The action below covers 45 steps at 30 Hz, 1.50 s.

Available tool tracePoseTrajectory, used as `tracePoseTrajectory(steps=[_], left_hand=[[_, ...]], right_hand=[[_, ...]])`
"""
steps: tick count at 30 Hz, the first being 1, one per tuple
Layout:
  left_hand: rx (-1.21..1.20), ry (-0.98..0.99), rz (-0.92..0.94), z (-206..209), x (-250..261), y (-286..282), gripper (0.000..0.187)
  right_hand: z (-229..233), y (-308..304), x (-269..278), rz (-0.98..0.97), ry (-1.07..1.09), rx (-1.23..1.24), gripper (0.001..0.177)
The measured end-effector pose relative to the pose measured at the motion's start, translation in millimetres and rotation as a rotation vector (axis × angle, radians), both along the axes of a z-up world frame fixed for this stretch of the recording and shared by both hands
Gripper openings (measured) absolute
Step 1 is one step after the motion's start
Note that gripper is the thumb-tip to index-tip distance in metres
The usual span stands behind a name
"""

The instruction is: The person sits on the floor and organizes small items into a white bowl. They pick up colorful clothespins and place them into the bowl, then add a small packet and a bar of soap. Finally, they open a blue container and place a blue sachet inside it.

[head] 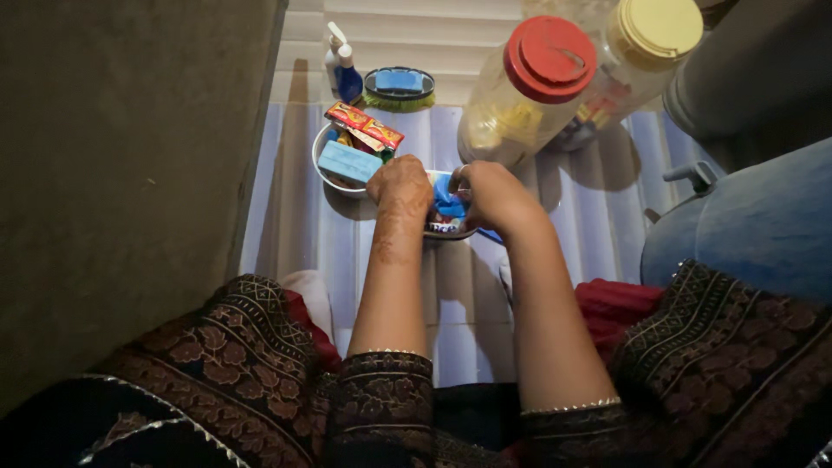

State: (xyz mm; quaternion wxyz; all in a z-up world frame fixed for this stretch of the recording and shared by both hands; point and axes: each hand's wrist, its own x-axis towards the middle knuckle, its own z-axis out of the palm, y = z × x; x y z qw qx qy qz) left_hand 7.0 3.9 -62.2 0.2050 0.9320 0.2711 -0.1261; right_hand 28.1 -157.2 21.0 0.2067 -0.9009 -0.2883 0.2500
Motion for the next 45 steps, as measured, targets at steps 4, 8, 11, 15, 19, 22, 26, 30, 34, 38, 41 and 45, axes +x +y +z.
tracePoseTrajectory(steps=[4, 8, 11, 15, 19, 22, 26, 30, 34, 38, 41, 45], left_hand=[[-0.075, -0.099, -0.145, 2.0, -18.3, 6.9, 0.024], [-0.236, -0.148, -0.151, 24.9, -35.6, 15.3, 0.022], [-0.301, -0.337, -0.136, 45.4, -34.3, 23.1, 0.032], [-0.265, -0.342, -0.153, 58.3, -34.6, 24.9, 0.04], [-0.171, -0.295, -0.225, 45.2, -35.8, 14.4, 0.026], [-0.191, -0.197, -0.221, 37.1, -30.2, 13.2, 0.026], [-0.297, -0.076, -0.275, 33.6, -25.0, 17.0, 0.042], [-0.174, -0.221, -0.258, 20.5, -23.7, 8.5, 0.025], [-0.041, -0.267, -0.249, 13.1, -21.7, -2.5, 0.014], [0.04, -0.148, -0.227, 6.3, -12.1, -7.6, 0.02], [0.111, -0.151, -0.148, 3.4, -4.6, -15.7, 0.021], [0.079, -0.059, -0.093, 15.0, 1.0, -17.8, 0.025]], right_hand=[[1.9, 22.9, -9.9, 0.001, -0.15, -0.271, 0.037], [-5.7, 24.2, -10.3, 0.017, -0.263, -0.306, 0.024], [-18.4, 21.9, -6.1, -0.024, -0.294, -0.2, 0.018], [-39.2, 23.1, -2.6, -0.065, -0.434, -0.071, 0.007], [-55.7, 20.1, -6.1, -0.136, -0.501, 0.062, 0.004], [-65.0, 15.9, -3.0, -0.162, -0.606, 0.074, 0.003], [-62.7, 9.4, 5.9, -0.205, -0.501, 0.078, 0.008], [-53.5, 7.6, 8.7, -0.248, -0.339, 0.029, 0.018], [-35.8, -0.6, 7.7, -0.206, -0.195, 0.058, 0.046], [-22.9, -15.1, 14.1, -0.174, 0.101, 0.189, 0.063], [-12.5, -19.9, 17.7, -0.081, 0.18, 0.382, 0.074], [2.5, -14.6, 16.9, -0.131, 0.145, 0.155, 0.059]])
